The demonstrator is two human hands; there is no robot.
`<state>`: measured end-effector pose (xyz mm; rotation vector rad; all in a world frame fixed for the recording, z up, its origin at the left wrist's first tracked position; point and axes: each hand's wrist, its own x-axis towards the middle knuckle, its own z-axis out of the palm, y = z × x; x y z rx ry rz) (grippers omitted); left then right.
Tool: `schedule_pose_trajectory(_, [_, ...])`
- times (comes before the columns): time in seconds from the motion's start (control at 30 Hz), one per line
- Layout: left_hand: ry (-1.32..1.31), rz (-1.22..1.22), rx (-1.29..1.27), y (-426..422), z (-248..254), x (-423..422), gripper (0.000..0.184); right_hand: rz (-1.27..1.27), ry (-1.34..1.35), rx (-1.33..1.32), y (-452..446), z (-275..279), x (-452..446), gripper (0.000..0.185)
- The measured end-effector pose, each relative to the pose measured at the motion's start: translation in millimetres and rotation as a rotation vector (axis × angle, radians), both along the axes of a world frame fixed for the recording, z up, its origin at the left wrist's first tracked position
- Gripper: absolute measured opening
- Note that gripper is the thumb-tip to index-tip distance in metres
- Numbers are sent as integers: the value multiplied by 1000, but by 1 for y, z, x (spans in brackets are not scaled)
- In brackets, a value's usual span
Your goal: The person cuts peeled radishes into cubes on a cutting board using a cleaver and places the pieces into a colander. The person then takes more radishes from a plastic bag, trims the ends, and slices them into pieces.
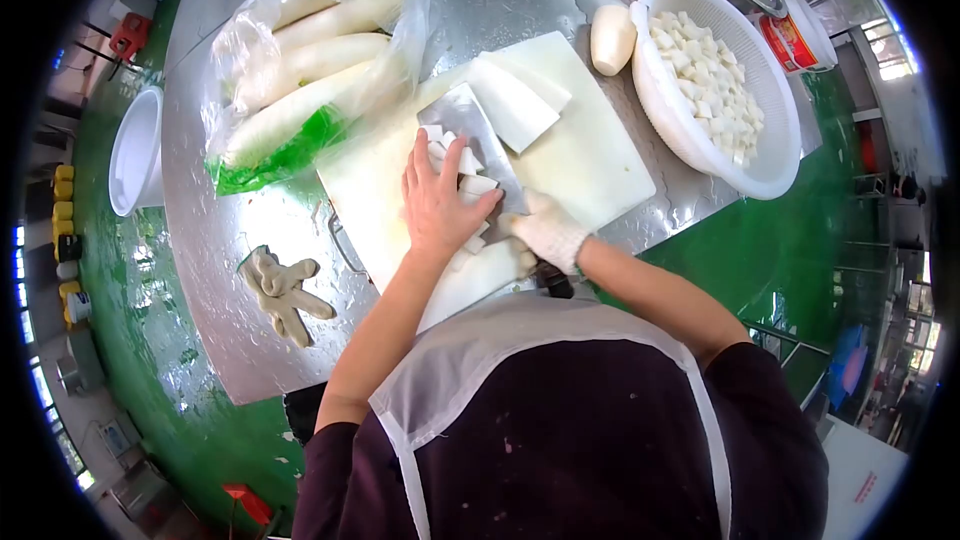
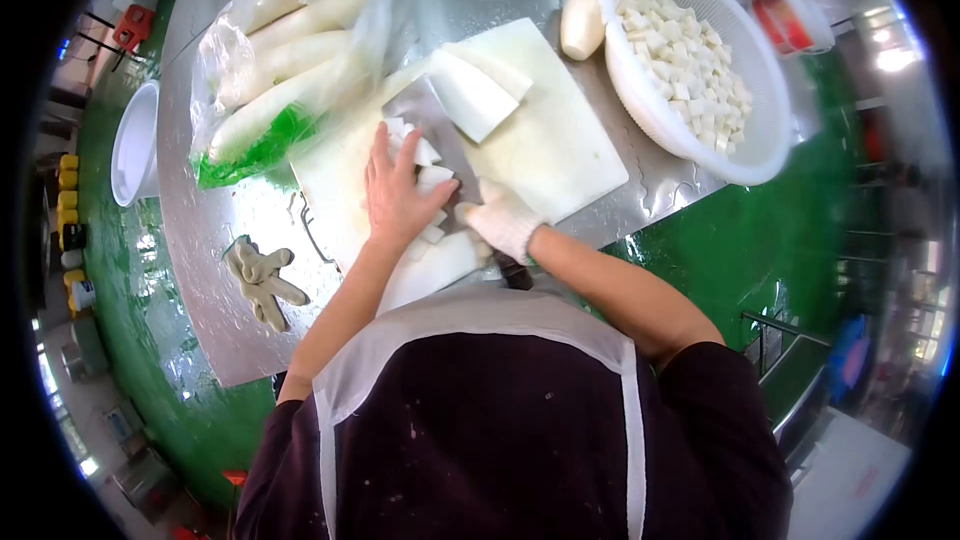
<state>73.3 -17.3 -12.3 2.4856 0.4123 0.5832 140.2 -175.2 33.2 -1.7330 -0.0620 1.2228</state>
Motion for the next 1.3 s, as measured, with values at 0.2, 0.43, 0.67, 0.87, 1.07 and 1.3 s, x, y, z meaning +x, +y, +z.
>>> schedule_pose_trajectory(0.2, [-70,117,-89,-5,2,4,71,-11,66,109,15,11,-5,27])
schedule_pose_trajectory(0.43, [-222,-50,66,-15,77,51,71,-184,-52,330,-9,58,15,27])
schedule_pose_trajectory(0.67, [-659,-520,31,-106,167,227,71,-579,-579,260,-98,140,103,24])
schedule_pose_trajectory(0.87, [-545,-570,63,-96,143,224,56,-202,-1607,-1064,-231,114,189,29])
schedule_pose_trajectory(1.07, [-153,-156,13,76,28,39,28,-838,-944,-208,-259,132,104,26])
schedule_pose_trajectory(1.3, [180,-389,-99,40,-15,-75,64,-154,-1053,-525,-203,71,15,27])
